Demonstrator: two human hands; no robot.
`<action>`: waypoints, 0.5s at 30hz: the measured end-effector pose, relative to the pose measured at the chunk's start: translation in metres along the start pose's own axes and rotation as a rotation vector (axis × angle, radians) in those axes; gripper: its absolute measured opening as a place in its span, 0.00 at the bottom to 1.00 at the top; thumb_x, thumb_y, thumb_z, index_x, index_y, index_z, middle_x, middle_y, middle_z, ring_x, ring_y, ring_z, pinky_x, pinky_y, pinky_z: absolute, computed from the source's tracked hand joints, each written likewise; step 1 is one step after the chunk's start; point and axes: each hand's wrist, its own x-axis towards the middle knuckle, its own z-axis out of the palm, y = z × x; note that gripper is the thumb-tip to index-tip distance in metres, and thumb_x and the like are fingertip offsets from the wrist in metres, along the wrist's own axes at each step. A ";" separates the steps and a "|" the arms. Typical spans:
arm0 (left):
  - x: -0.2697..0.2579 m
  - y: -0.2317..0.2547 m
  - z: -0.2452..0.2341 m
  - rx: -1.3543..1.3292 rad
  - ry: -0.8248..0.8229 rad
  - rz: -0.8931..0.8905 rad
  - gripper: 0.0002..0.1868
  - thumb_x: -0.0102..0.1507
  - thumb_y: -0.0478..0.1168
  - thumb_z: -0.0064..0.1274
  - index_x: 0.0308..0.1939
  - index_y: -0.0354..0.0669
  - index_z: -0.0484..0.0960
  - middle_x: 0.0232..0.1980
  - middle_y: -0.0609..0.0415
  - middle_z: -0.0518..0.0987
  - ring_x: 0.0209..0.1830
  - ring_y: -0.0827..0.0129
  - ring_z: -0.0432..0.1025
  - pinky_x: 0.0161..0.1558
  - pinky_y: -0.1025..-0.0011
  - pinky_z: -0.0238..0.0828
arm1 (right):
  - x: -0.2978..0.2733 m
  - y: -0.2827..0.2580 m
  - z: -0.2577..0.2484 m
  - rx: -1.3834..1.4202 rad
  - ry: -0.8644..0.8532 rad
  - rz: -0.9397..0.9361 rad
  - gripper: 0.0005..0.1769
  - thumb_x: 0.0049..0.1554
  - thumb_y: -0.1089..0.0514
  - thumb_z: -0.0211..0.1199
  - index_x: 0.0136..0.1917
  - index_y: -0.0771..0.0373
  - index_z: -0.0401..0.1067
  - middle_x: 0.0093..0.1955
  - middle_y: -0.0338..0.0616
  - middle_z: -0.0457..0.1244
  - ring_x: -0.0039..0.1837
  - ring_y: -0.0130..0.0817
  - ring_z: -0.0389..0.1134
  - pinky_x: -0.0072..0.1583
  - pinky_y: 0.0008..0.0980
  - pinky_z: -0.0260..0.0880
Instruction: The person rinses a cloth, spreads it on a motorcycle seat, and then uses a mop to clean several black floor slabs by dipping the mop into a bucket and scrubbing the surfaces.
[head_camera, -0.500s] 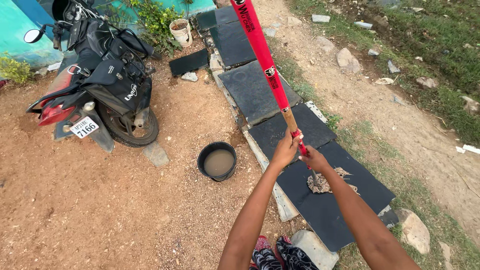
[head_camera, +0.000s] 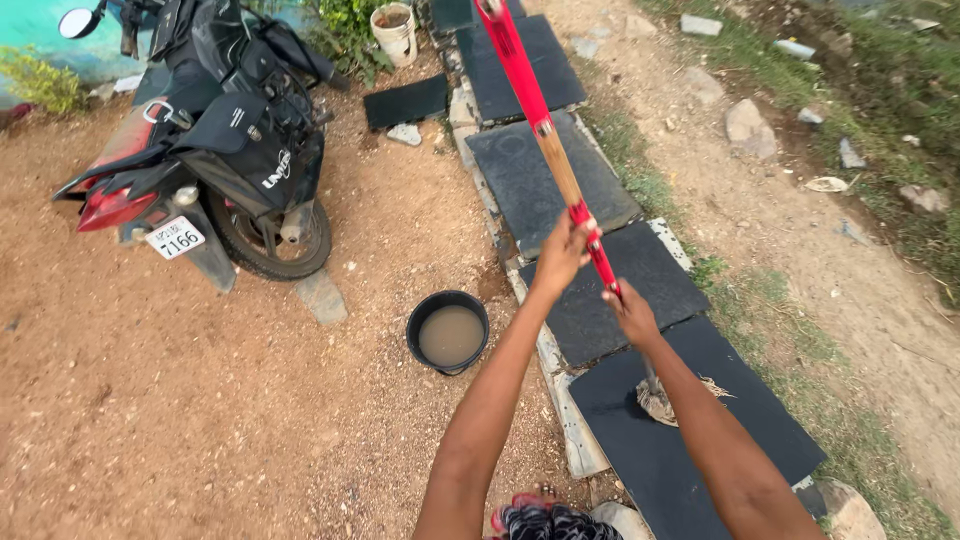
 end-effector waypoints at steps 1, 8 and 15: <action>0.008 0.012 -0.013 -0.015 0.026 0.023 0.18 0.71 0.50 0.48 0.61 0.47 0.71 0.45 0.59 0.81 0.44 0.76 0.76 0.41 0.71 0.76 | 0.012 -0.013 0.004 0.002 -0.017 0.001 0.19 0.64 0.40 0.54 0.52 0.58 0.65 0.39 0.49 0.61 0.43 0.47 0.64 0.48 0.44 0.64; 0.056 0.135 -0.100 -0.003 0.227 0.482 0.20 0.72 0.51 0.48 0.61 0.41 0.72 0.38 0.56 0.80 0.38 0.76 0.76 0.39 0.75 0.75 | 0.099 -0.146 0.025 0.231 -0.043 -0.222 0.18 0.66 0.41 0.51 0.53 0.58 0.63 0.35 0.41 0.55 0.38 0.32 0.57 0.43 0.36 0.59; 0.049 0.271 -0.158 0.117 0.360 0.648 0.19 0.71 0.55 0.49 0.51 0.42 0.75 0.30 0.58 0.79 0.27 0.78 0.73 0.30 0.73 0.71 | 0.155 -0.288 0.057 0.531 -0.237 -0.469 0.22 0.67 0.37 0.52 0.55 0.58 0.63 0.37 0.31 0.53 0.40 0.22 0.55 0.43 0.26 0.59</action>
